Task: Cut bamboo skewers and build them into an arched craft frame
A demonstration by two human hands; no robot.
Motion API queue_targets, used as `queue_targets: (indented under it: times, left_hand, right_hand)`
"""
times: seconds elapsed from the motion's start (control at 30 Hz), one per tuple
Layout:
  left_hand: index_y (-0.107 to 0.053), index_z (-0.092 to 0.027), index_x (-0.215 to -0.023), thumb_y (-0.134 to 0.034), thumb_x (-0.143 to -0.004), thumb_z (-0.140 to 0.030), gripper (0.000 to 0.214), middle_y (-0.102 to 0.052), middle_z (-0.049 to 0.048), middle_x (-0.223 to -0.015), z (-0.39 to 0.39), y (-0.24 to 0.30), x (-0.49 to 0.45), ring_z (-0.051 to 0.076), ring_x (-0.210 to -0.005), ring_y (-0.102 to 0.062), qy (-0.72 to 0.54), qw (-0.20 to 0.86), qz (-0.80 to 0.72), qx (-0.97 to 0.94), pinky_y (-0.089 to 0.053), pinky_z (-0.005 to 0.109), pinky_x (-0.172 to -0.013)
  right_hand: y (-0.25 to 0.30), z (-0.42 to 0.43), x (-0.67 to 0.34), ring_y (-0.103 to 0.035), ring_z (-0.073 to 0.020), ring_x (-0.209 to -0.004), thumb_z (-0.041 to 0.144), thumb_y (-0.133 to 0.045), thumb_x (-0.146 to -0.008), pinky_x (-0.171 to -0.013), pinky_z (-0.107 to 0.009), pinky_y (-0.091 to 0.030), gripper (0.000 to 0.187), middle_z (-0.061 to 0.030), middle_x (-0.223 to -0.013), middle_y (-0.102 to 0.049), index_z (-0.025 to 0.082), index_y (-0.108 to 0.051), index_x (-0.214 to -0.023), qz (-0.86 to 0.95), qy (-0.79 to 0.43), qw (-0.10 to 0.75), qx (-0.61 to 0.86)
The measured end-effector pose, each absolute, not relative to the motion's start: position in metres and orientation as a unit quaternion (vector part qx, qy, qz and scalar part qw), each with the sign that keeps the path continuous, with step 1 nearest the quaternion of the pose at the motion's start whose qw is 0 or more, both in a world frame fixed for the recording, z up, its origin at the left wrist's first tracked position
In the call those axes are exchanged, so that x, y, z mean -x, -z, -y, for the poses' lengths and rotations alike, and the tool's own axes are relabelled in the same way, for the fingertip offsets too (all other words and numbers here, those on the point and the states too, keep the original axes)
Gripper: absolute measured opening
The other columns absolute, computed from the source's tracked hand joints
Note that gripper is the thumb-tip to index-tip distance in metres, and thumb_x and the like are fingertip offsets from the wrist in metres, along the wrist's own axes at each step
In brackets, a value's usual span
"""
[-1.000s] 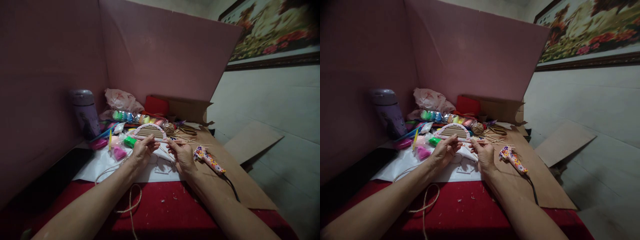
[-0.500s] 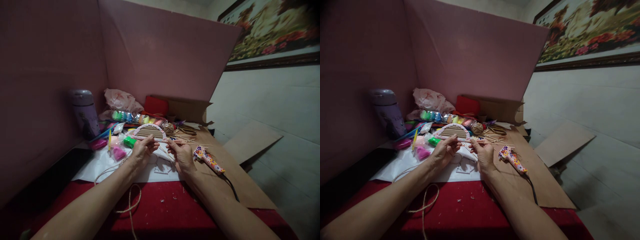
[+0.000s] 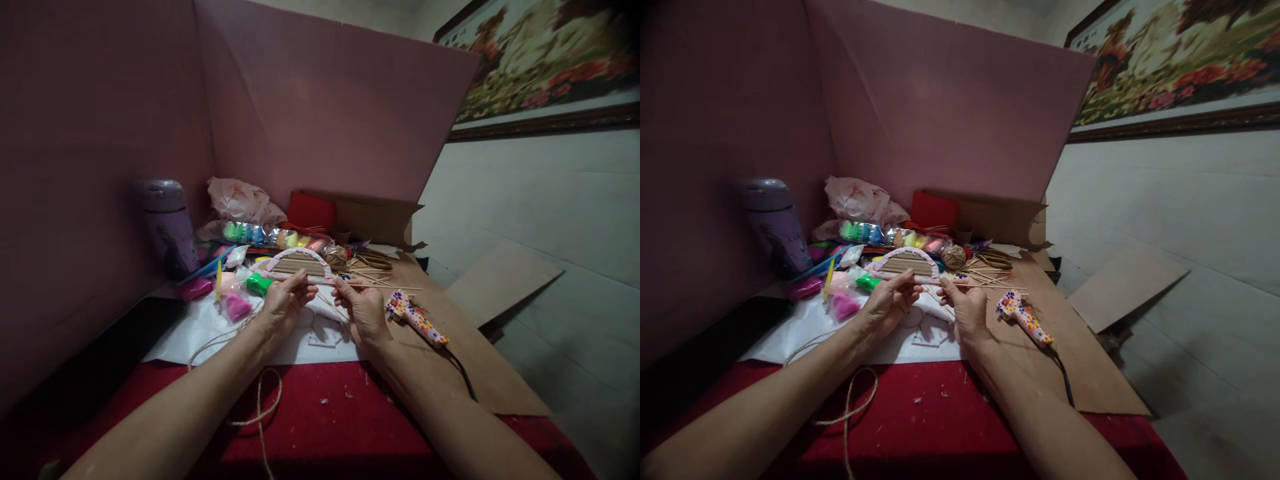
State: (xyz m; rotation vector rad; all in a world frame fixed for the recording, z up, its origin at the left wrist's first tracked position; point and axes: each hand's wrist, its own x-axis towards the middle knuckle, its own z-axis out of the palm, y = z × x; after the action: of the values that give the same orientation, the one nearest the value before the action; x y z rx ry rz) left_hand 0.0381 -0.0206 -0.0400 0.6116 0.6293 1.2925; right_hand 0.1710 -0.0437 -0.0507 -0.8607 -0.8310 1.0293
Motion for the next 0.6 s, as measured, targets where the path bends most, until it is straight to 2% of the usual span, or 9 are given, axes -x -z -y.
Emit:
queue_targets:
  times: [0.6]
  left_hand:
    - [-0.061,-0.009,-0.069,-0.063,-0.075,-0.015,0.009,-0.063,0.0029,-0.057,0.019,0.0421,-0.0373,0.008,-0.047,-0.06,-0.575,0.712,-0.294,-0.277,-0.049,0.016,-0.045]
  right_hand:
    - [0.0515,0.0429,-0.1711,-0.054,-0.0088,-0.047,0.029,-0.078,-0.059,-0.042,-0.019,-0.042,0.026,-0.0002,-0.055,-0.061,0.012,-0.06,-0.068,0.384,-0.455,0.702,0.391]
